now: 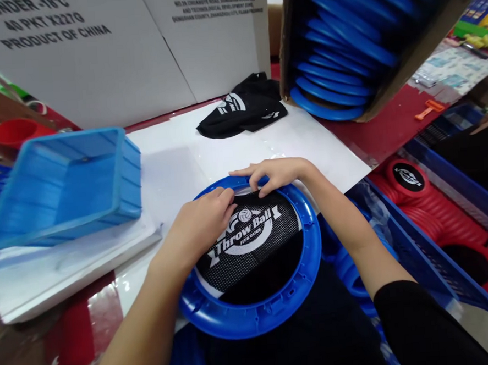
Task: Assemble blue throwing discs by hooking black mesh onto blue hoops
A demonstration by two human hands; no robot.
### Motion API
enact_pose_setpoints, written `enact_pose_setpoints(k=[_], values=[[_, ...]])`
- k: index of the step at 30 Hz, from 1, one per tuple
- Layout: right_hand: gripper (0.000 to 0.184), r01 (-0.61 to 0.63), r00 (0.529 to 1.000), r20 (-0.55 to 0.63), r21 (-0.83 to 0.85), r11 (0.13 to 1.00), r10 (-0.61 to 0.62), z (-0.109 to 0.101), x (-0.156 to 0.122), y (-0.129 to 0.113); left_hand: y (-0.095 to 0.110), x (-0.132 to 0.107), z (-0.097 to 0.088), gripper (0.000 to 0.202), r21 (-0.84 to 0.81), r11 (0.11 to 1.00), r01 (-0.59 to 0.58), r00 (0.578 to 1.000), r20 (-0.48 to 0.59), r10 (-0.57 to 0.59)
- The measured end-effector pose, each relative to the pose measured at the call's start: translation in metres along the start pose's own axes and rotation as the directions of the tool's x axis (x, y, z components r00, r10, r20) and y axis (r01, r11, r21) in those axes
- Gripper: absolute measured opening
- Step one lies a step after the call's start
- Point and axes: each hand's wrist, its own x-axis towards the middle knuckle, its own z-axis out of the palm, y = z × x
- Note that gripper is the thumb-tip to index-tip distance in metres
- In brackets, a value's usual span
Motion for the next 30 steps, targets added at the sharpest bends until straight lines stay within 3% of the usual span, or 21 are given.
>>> enact_pose_setpoints(k=[13, 24, 30], values=[[0.008, 0.089, 0.995, -0.039, 0.060, 0.994, -0.087, 0.005, 0.004, 0.012, 0.007, 0.000, -0.001, 0.031, 0.108, 0.994, 0.011, 0.998, 0.058, -0.017], [0.009, 0.089, 0.994, -0.070, 0.042, 0.995, -0.086, 0.006, 0.004, 0.013, -0.001, 0.001, 0.003, 0.026, 0.124, 0.987, -0.103, 0.991, -0.067, 0.112], [0.007, 0.083, 0.994, -0.075, 0.043, 0.996, -0.080, 0.005, 0.004, 0.011, -0.003, -0.002, 0.001, 0.023, -0.005, 0.998, -0.061, 0.983, -0.172, 0.059]])
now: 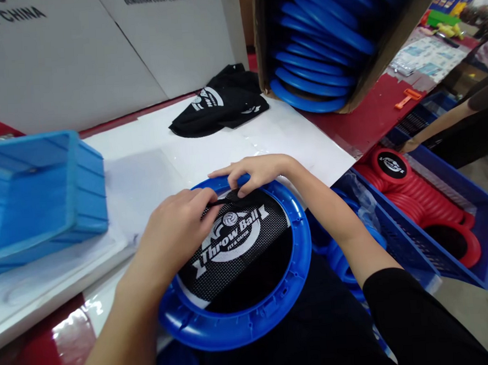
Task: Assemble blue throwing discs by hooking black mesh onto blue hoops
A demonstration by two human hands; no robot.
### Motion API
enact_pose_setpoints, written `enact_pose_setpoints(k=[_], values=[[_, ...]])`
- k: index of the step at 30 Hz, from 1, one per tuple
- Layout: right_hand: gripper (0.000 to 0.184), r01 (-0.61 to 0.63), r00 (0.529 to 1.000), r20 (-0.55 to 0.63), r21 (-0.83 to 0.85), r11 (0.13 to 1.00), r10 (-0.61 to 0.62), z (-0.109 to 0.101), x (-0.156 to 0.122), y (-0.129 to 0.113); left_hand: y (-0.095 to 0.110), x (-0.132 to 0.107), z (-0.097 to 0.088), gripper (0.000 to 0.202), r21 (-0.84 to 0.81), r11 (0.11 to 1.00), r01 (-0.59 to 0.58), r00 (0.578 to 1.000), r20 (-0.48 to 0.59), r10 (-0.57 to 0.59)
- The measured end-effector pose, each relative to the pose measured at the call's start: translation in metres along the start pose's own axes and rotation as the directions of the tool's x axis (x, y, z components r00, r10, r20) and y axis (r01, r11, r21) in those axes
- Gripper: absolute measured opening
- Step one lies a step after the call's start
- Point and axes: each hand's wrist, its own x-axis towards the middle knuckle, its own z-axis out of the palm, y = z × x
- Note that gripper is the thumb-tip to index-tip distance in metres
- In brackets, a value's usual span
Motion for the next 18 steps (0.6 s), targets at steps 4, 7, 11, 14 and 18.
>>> enact_pose_setpoints(k=[4, 7, 11, 14, 18], values=[[0.006, 0.024, 1.000, 0.004, 0.014, 1.000, -0.024, 0.000, 0.001, 0.001, -0.005, 0.001, 0.001, 0.027, -0.110, 0.993, 0.047, 0.998, -0.040, -0.052], [0.004, 0.010, 1.000, 0.027, 0.009, 1.000, -0.011, 0.000, 0.001, 0.002, -0.008, 0.003, 0.002, 0.027, -0.170, 0.982, 0.076, 0.995, -0.043, -0.085], [0.012, -0.009, 0.999, 0.040, -0.011, 1.000, 0.009, 0.000, 0.000, -0.003, -0.009, 0.004, 0.004, 0.025, -0.175, 0.980, 0.093, 0.992, -0.064, -0.105], [0.016, -0.031, 0.999, 0.025, -0.019, 0.999, 0.031, -0.001, -0.001, -0.008, -0.008, 0.004, 0.005, 0.022, -0.140, 0.984, 0.107, 0.992, -0.057, -0.116], [0.019, -0.080, 0.996, 0.037, -0.026, 0.996, 0.081, -0.003, -0.002, -0.011, -0.007, 0.006, 0.006, 0.016, -0.127, 0.984, 0.128, 0.990, -0.042, -0.134]])
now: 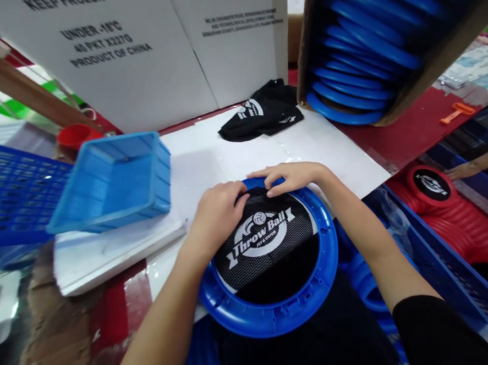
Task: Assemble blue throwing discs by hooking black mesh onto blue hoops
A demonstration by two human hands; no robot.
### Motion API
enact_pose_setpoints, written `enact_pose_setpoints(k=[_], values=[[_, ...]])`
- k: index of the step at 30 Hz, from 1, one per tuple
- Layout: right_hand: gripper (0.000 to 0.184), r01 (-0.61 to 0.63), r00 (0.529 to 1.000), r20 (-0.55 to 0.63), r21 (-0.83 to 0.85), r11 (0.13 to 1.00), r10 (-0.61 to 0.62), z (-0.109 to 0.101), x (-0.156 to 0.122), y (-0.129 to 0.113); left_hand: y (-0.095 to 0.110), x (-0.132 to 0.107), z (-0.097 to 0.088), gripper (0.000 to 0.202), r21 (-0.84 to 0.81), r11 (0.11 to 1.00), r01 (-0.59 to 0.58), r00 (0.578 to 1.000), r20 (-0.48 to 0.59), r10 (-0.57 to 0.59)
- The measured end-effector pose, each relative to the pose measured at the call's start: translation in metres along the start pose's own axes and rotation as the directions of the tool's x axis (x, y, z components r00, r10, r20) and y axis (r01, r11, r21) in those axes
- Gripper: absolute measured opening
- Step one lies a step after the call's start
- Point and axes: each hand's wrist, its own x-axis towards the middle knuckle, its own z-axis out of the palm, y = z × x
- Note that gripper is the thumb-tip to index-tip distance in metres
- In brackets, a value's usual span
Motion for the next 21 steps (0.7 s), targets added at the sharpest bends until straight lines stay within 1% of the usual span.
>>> enact_pose_setpoints(k=[6, 10, 12, 15, 19, 21], values=[[0.017, -0.030, 0.999, -0.026, 0.023, 0.999, 0.031, -0.001, -0.003, -0.002, -0.003, 0.001, 0.001, 0.011, -0.070, 0.997, -0.014, 0.999, -0.040, 0.011], [0.021, -0.045, 0.993, -0.106, -0.001, 0.999, 0.045, 0.002, -0.002, -0.006, -0.003, 0.001, 0.003, 0.015, -0.101, 0.994, -0.040, 0.998, -0.058, 0.034], [0.023, -0.043, 0.989, -0.140, -0.009, 0.999, 0.041, 0.003, -0.001, -0.007, -0.003, 0.001, 0.004, 0.018, -0.098, 0.994, -0.056, 0.996, -0.072, 0.049], [0.022, -0.034, 0.988, -0.154, -0.017, 0.999, 0.031, 0.005, 0.000, -0.008, -0.003, 0.002, 0.006, 0.022, -0.070, 0.995, -0.076, 0.993, -0.094, 0.069], [0.030, -0.014, 0.981, -0.194, -0.025, 1.000, 0.009, 0.009, 0.003, -0.009, -0.004, 0.003, 0.009, 0.022, -0.040, 0.997, -0.066, 0.994, -0.094, 0.062], [0.030, 0.005, 0.975, -0.222, -0.035, 0.999, -0.012, 0.010, 0.005, -0.010, -0.004, 0.003, 0.010, 0.020, -0.040, 0.997, -0.065, 0.993, -0.097, 0.061]])
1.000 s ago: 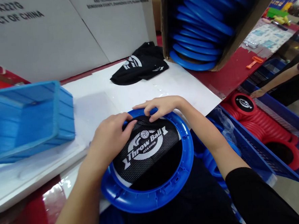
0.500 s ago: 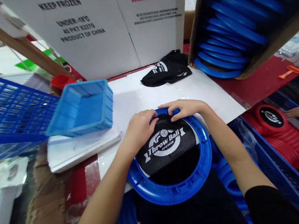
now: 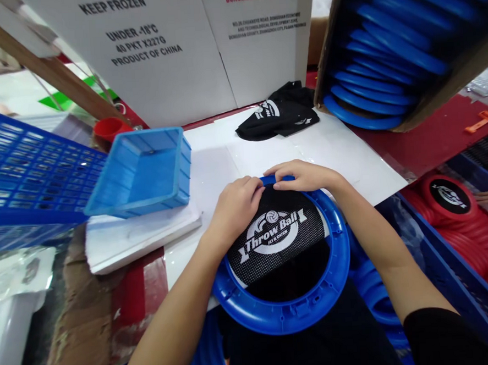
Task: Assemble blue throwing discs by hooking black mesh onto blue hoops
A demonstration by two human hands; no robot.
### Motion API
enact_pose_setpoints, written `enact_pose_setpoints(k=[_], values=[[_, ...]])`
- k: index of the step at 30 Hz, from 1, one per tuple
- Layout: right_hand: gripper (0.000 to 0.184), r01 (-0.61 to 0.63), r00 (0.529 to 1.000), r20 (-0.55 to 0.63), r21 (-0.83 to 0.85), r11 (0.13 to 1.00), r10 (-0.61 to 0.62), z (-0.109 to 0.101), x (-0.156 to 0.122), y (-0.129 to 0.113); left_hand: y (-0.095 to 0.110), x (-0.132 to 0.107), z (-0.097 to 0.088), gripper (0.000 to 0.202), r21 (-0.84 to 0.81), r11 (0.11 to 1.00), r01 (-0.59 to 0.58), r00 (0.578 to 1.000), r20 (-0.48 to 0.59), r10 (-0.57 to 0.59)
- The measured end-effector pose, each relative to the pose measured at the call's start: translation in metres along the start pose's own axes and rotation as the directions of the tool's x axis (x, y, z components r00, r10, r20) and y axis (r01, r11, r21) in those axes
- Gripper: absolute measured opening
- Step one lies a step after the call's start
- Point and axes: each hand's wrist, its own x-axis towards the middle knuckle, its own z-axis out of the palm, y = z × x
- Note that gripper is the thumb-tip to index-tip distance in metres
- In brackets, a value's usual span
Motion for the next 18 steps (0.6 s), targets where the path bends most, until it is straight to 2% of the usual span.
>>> enact_pose_setpoints(k=[7, 14, 18], values=[[0.015, -0.027, 0.998, -0.064, -0.014, 1.000, 0.026, 0.0016, 0.0009, -0.0025, 0.0013, 0.0004, 0.0032, 0.026, 0.118, 0.988, -0.096, 0.995, 0.035, 0.092], [0.013, -0.048, 0.996, -0.080, 0.002, 0.999, 0.048, 0.0012, -0.0006, -0.0060, 0.0013, -0.0005, 0.0040, 0.031, 0.172, 0.978, -0.118, 0.993, 0.044, 0.112], [0.004, -0.064, 0.995, -0.079, 0.006, 0.998, 0.065, 0.0011, -0.0008, -0.0056, 0.0013, -0.0011, 0.0051, 0.031, 0.183, 0.976, -0.118, 0.993, 0.031, 0.115]])
